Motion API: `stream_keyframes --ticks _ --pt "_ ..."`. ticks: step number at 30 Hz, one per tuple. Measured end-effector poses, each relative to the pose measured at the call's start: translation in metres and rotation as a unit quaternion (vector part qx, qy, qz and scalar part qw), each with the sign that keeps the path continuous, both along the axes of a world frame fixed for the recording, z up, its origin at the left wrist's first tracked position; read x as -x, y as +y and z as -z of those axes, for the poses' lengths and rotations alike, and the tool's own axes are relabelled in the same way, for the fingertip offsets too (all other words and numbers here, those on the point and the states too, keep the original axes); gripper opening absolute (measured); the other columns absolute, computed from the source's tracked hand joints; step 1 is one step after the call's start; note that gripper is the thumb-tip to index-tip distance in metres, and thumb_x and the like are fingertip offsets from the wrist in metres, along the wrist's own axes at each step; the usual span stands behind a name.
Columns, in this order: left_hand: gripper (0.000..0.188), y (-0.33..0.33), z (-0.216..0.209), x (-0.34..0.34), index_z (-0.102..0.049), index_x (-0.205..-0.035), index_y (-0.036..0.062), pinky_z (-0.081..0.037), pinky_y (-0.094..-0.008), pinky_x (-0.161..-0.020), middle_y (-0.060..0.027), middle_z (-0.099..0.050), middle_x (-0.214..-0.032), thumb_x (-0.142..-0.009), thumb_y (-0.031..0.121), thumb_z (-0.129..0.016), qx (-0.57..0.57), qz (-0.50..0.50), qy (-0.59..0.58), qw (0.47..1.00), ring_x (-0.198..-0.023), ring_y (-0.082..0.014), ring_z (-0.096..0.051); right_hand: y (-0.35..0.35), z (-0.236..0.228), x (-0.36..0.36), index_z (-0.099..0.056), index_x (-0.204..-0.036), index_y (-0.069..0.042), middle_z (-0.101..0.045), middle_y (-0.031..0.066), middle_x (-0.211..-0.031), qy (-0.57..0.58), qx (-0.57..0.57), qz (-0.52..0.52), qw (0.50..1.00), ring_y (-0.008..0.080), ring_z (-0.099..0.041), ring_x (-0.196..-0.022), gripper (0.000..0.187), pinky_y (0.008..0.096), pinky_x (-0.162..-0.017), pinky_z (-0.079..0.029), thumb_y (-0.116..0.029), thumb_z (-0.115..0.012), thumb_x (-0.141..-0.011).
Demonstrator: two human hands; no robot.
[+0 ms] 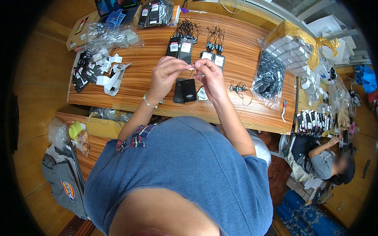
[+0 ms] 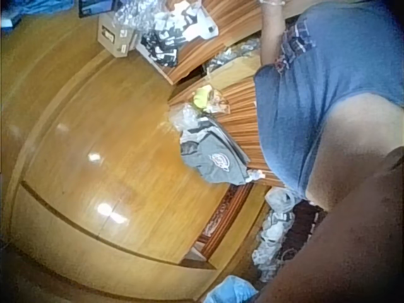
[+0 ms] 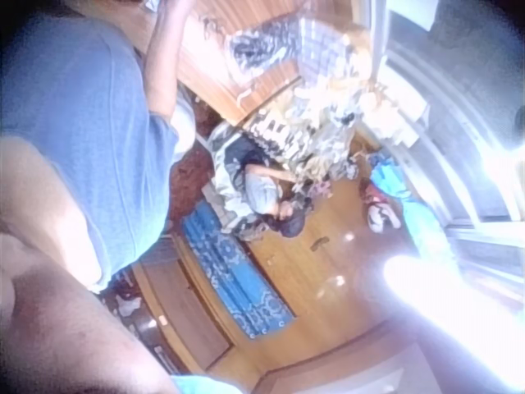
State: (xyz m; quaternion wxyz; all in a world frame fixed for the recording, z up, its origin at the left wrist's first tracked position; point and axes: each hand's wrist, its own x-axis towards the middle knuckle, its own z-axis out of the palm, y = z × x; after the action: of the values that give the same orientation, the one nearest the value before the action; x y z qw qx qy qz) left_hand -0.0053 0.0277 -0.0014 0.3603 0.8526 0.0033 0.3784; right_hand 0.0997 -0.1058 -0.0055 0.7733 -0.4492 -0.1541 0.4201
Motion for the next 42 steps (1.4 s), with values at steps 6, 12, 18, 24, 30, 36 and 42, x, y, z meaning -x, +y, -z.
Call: stream_keyframes --ticks 6,12,18,24,30,36,42 --pt "0.015 0.002 0.007 0.003 -0.068 -0.084 0.0122 -0.038 -0.0307 -0.076 -0.0023 -0.064 -0.08 -0.074 0.005 -0.059 0.012 -0.018 0.021 1.0 -0.078 -0.0182 -0.056 0.001 -0.013 -0.006 -0.054 -0.089 -0.007 -0.055 0.0009 -0.086 0.003 -0.087 0.068 0.994 0.0076 -0.048 -0.073 0.008 0.0246 -0.067 -0.04 -0.015 -0.052 -0.088" --pt "0.012 -0.001 0.01 0.003 -0.065 -0.085 0.0074 -0.042 -0.0313 -0.072 -0.005 -0.063 -0.081 -0.075 0.004 -0.059 0.06 -0.016 0.02 0.998 -0.076 -0.0201 -0.057 0.003 -0.018 -0.009 -0.046 -0.087 -0.008 -0.048 0.0043 -0.077 0.014 -0.172 0.033 0.985 0.0135 -0.043 -0.071 0.011 0.028 -0.069 -0.038 -0.018 -0.047 -0.09" --pt "0.009 -0.011 0.01 0.006 -0.057 -0.084 0.003 -0.045 -0.0298 -0.069 -0.008 -0.061 -0.081 -0.075 0.0 -0.058 0.227 -0.018 0.025 0.974 -0.076 -0.0215 -0.059 0.003 -0.025 -0.013 -0.044 -0.089 -0.008 -0.045 0.0033 -0.062 -0.017 -0.17 -0.019 0.985 0.0144 -0.042 -0.064 0.01 0.0274 -0.065 -0.036 -0.018 -0.045 -0.091" --pt "0.006 -0.002 0.001 0.01 -0.054 -0.078 0.0005 -0.047 -0.0282 -0.068 -0.009 -0.06 -0.082 -0.075 -0.002 -0.058 0.175 0.098 0.066 0.978 -0.076 -0.0212 -0.06 0.004 -0.026 -0.019 -0.046 -0.092 -0.005 -0.052 0.0082 -0.064 0.085 -0.277 -0.181 0.94 0.0177 -0.048 -0.067 0.013 0.0304 -0.065 -0.042 -0.018 -0.047 -0.089" --pt "0.008 -0.007 -0.007 0.011 -0.058 -0.081 0.0 -0.047 -0.0285 -0.07 -0.0095 -0.061 -0.084 -0.075 0.002 -0.061 0.135 0.07 0.053 0.987 -0.079 -0.0201 -0.06 0.006 -0.03 -0.009 -0.047 -0.092 -0.004 -0.058 0.0168 -0.09 0.125 -0.264 -0.152 0.944 0.0222 -0.058 -0.082 0.012 0.034 -0.078 -0.046 -0.016 -0.048 -0.089" --pt "0.031 -0.011 -0.003 0.008 -0.055 -0.098 -0.0018 -0.044 -0.0286 -0.079 -0.0091 -0.06 -0.09 -0.078 0.019 -0.065 0.323 0.151 0.092 0.93 -0.085 -0.0162 -0.058 0.012 -0.039 0.007 -0.048 -0.091 -0.004 -0.057 0.0199 -0.101 -0.028 -0.188 -0.02 0.982 0.0239 -0.059 -0.092 0.01 0.0317 -0.083 -0.046 -0.014 -0.046 -0.091" --pt "0.028 -0.016 0.003 0.006 -0.043 -0.108 0.0016 -0.044 -0.0226 -0.072 -0.0081 -0.058 -0.094 -0.083 -0.001 -0.054 0.376 0.154 0.135 0.904 -0.084 -0.0105 -0.057 0.012 -0.034 0.003 -0.049 -0.093 -0.003 -0.06 0.0153 -0.087 0.007 -0.18 0.052 0.982 0.0182 -0.059 -0.075 0.01 0.03 -0.074 -0.049 -0.013 -0.045 -0.091"
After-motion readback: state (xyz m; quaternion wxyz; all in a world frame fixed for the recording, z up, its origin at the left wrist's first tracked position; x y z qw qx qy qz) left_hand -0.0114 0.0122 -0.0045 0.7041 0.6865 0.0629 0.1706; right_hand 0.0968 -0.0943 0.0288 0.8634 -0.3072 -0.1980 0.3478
